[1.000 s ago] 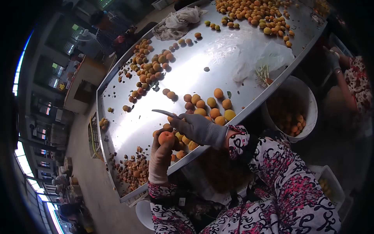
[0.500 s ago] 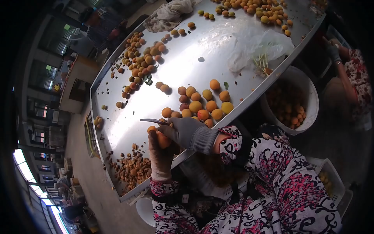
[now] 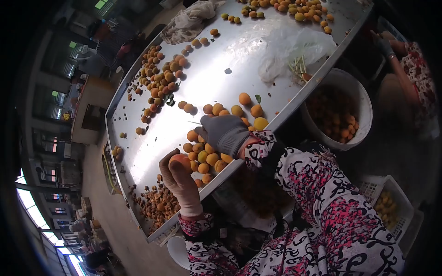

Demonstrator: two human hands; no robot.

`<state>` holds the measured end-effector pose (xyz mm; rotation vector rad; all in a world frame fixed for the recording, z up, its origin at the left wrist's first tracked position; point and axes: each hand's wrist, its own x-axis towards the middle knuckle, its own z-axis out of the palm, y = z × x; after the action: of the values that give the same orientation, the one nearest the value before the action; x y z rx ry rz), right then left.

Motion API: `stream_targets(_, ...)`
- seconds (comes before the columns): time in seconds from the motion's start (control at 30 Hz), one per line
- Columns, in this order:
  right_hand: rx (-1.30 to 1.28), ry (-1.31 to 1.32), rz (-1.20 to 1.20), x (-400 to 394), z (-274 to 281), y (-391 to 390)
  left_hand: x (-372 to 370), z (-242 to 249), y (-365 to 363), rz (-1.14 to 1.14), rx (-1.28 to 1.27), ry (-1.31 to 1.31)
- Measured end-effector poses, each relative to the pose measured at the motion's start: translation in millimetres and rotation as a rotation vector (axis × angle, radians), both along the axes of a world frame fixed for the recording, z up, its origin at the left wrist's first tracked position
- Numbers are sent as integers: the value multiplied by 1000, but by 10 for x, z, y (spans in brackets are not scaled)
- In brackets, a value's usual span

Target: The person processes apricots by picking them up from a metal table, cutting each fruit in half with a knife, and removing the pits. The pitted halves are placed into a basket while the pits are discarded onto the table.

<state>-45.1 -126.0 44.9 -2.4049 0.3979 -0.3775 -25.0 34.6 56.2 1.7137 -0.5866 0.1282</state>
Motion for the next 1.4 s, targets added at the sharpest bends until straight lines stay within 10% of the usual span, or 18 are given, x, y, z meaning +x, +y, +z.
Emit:
stream_targets(0.27, 361, -197, 273, -128, 22, 178, 325, -39, 137, -371, -511, 712)
stream_targets(0.97, 498, 32, 271, -191, -200, 592, 232, -88, 42, -419, -852, 1031)
stream_targets(1.13, 410, 4, 396, -183, -105, 433, 169, 133, 44, -195, -237, 511)
stream_targets(1.27, 448, -28, 199, -234, -247, 646, 150, -170, -67, -377, -867, 1055)
stream_targets(1.4, 408, -32, 272, -218, -135, 456, 182, -53, -18, -373, -723, 1050)
